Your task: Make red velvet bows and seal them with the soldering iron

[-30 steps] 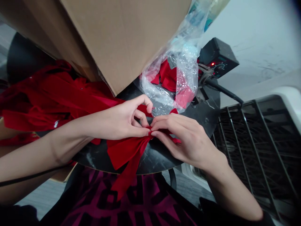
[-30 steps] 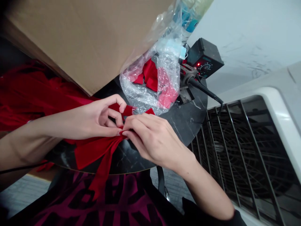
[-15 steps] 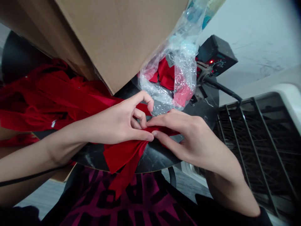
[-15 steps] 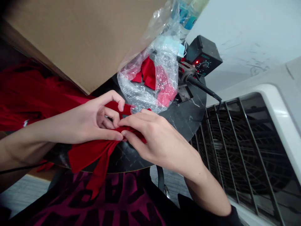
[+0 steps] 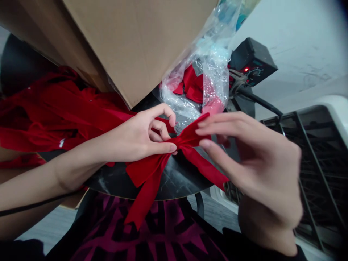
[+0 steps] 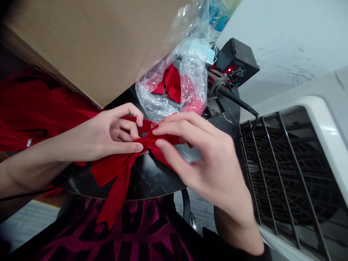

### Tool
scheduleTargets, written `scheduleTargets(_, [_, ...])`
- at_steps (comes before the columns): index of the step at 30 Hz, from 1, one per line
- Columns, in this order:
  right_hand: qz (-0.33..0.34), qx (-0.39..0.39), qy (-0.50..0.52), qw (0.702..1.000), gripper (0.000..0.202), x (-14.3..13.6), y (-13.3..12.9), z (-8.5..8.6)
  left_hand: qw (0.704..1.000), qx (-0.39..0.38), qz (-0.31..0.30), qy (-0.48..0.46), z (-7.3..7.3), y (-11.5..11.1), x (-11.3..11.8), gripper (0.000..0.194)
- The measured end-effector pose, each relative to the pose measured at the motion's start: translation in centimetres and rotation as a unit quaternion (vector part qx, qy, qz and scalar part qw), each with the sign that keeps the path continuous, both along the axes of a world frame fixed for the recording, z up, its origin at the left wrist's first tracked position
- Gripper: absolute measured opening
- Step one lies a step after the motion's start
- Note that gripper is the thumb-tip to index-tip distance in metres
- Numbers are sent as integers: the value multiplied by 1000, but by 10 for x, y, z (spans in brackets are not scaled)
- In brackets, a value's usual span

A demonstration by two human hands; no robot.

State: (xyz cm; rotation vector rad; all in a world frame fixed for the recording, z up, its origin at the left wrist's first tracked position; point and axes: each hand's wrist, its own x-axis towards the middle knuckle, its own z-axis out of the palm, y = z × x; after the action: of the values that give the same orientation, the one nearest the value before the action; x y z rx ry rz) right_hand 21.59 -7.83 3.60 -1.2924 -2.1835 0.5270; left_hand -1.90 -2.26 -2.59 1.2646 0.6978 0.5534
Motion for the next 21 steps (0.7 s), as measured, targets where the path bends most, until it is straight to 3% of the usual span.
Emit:
scheduleTargets(4, [-8,113,-134,984,18,0,-20,-12,999,-31,27,-28,3,1,2,39])
scheduleTargets(6, [-14,158,-152,976,15,-4,-24,-23,998,-39,39,-41,3,0,3,35])
scheduleTargets(10, [-41,188,-123,974,16,-10,-21,-34,995,-55,45,-68,2,-1,3,33])
scheduleTargets(15, [-43,217,-172,960,15,-3,-17,-36,991,-70,88,-70,1,-3,4,40])
scheduleTargets(18, [-88,234,-130,960,17,-2,-20,-41,989,-44,123,-68,0,-6,9,41])
scheduleTargets(21, [-163,137,11,977,22,-19,-28,-49,978,26,195,-64,1,-8,15,35])
